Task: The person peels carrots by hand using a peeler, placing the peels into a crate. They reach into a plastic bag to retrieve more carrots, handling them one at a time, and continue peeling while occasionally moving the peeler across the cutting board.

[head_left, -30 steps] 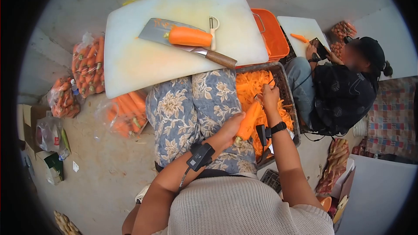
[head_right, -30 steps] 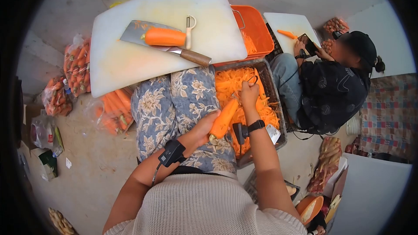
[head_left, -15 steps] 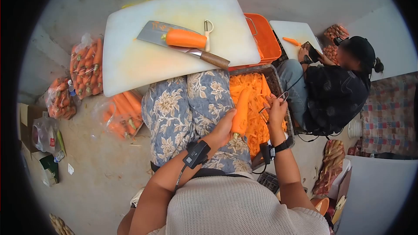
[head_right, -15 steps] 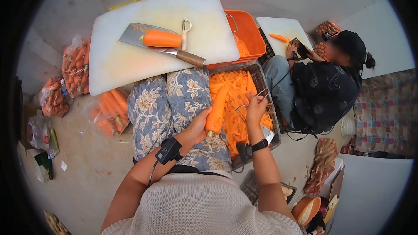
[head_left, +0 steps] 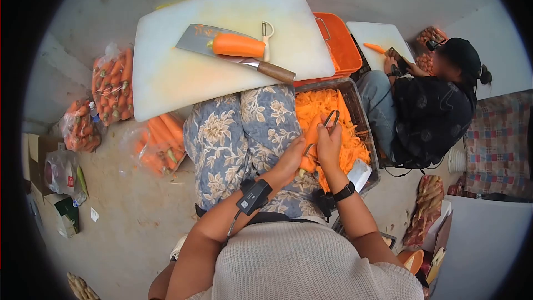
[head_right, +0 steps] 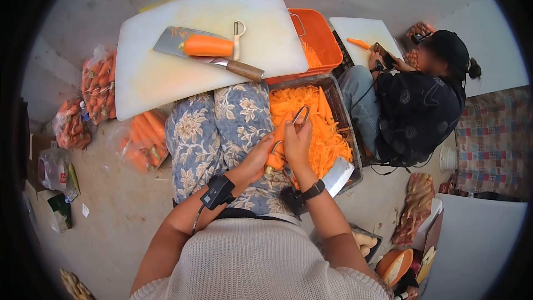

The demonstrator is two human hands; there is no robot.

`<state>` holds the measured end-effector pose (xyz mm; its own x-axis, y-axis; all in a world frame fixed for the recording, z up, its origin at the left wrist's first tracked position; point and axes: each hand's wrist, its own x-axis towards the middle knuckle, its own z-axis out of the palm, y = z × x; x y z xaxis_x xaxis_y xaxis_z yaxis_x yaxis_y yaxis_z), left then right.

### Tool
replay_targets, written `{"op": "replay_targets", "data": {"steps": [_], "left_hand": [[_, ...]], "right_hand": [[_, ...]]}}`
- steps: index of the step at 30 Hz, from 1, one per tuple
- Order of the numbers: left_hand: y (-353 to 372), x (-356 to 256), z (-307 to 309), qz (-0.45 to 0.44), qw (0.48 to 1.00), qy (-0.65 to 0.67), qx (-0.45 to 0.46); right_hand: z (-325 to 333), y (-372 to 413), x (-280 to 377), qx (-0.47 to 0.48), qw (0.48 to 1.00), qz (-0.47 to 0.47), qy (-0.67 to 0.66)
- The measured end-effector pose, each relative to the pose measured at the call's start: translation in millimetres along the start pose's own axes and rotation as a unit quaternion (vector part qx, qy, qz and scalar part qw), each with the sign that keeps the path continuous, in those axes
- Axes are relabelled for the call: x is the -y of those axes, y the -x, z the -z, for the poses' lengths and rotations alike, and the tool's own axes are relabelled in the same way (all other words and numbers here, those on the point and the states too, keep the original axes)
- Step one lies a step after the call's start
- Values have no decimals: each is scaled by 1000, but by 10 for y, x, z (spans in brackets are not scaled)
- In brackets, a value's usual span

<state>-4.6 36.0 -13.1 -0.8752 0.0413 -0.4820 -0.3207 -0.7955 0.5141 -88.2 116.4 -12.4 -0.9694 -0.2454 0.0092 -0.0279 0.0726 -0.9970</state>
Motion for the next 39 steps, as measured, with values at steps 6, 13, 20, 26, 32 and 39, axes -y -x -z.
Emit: {"op": "replay_targets", "data": {"steps": [6, 13, 20, 26, 32, 39], "left_hand": [[-43, 74, 51, 17, 1000, -20, 14], [-22, -51, 46, 88, 996, 30, 9], [-27, -93, 97, 116, 991, 43, 45], [36, -147, 66, 84, 994, 47, 44], [25, -110, 51, 81, 991, 96, 46], [51, -110, 24, 61, 995, 80, 8]], "right_hand": [[197, -395, -227, -57, 992, -62, 92], [348, -776, -518, -76, 979, -132, 134], [431, -1005, -584, -158, 961, -68, 218], [876, -980, -546, -163, 966, -159, 124], [185, -97, 317, -121, 983, -131, -33], [-141, 161, 200, -6, 996, 66, 65]]}}
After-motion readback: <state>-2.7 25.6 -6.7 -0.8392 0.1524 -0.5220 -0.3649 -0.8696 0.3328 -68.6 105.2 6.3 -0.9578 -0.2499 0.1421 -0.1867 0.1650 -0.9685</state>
